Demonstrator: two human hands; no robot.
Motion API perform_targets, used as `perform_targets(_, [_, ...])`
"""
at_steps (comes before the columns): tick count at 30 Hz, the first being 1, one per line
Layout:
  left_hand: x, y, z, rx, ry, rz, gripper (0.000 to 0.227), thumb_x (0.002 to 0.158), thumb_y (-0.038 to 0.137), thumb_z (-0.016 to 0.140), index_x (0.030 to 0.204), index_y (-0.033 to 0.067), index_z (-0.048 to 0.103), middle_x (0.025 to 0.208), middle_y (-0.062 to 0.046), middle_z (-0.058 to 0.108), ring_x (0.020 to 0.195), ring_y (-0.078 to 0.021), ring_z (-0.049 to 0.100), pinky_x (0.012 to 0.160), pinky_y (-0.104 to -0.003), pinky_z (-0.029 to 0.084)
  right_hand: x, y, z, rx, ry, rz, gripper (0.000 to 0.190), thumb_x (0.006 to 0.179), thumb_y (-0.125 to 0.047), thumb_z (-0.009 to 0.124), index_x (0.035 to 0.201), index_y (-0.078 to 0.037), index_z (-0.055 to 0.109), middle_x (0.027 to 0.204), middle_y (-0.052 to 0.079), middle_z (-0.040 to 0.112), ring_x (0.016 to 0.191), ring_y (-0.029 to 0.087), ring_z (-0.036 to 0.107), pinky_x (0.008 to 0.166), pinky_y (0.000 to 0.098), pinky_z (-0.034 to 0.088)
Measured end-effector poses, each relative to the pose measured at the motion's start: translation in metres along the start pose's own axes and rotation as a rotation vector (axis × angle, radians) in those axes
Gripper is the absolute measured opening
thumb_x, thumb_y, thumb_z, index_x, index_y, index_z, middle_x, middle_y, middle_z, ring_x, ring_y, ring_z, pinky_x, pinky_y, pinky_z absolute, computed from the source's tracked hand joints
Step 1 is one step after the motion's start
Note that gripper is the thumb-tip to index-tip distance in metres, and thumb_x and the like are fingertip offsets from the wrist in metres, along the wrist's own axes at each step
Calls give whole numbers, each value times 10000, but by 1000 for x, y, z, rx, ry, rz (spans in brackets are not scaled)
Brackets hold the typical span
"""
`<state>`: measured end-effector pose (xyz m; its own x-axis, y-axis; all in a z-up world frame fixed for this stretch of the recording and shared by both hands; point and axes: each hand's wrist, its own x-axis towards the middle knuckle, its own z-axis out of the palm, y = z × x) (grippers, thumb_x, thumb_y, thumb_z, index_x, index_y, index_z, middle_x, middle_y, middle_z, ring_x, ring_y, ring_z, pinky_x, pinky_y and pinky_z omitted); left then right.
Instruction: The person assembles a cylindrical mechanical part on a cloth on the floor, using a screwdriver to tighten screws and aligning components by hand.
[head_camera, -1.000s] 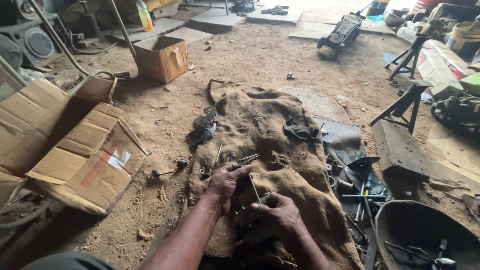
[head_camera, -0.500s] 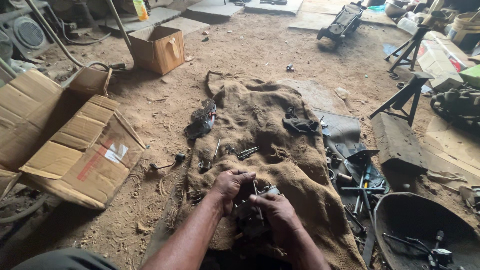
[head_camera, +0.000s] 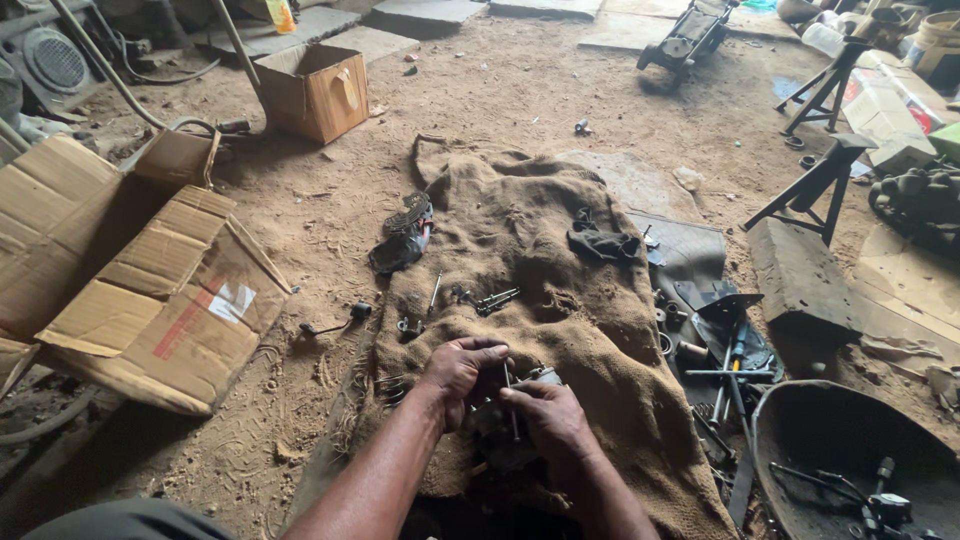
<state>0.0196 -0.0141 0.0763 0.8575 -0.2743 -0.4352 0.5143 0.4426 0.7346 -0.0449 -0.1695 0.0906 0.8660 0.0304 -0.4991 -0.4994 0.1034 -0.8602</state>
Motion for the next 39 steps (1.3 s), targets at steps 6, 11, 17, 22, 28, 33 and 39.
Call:
perform_targets(6, [-8, 3, 3, 77, 69, -8, 176, 871, 52, 735, 1032, -19, 725, 874, -155, 767, 668, -215, 756, 577, -358, 656, -7, -8, -1, -98, 18, 59, 241, 847, -111, 781, 1020, 53, 740, 810, 151, 771, 647, 208, 736, 571, 376, 639])
perform_targets(11, [0, 1, 2, 192, 70, 38, 164, 865, 70, 769, 1004, -8, 728, 852, -138, 763, 657, -198, 731, 560, -336, 632, -14, -13, 1, -147, 72, 52, 232, 885, -151, 764, 1033, 25, 734, 810, 130, 757, 688, 189, 736, 588, 354, 642])
perform_targets(17, [4, -4, -5, 218, 14, 56, 176, 852, 78, 797, 988, -16, 735, 838, -128, 766, 660, -186, 725, 576, -320, 618, -8, -9, -1, -162, 36, 14, 199, 863, -152, 736, 998, -9, 769, 802, 103, 772, 649, 160, 730, 593, 317, 628])
perform_targets(22, [2, -1, -3, 281, 41, 58, 175, 843, 81, 799, 986, -5, 746, 842, -125, 775, 660, -176, 730, 585, -306, 619, -4, -5, -2, -269, 111, -68, 267, 856, -148, 838, 995, 62, 748, 779, 114, 719, 625, 143, 653, 562, 308, 566])
perform_targets(28, [-2, 0, 3, 251, 46, 89, 178, 843, 62, 802, 990, -19, 742, 849, -134, 777, 672, -183, 726, 589, -307, 614, -5, -8, -1, -117, 41, 33, 191, 851, -170, 738, 991, -41, 753, 775, 83, 750, 624, 154, 710, 554, 322, 618])
perform_targets(33, [-9, 3, 5, 276, 65, 59, 155, 847, 65, 769, 985, 1, 745, 868, -123, 779, 709, -183, 747, 617, -295, 638, -4, -7, -4, -208, 74, 2, 240, 861, -116, 808, 995, 52, 701, 812, 140, 752, 647, 190, 715, 561, 341, 612])
perform_targets(39, [-10, 5, 9, 228, 66, 74, 144, 844, 28, 768, 977, -13, 732, 855, -151, 765, 666, -192, 733, 586, -328, 635, -3, -8, -5, -23, 10, 33, 192, 869, -152, 743, 1007, -19, 750, 786, 110, 736, 610, 169, 693, 543, 317, 594])
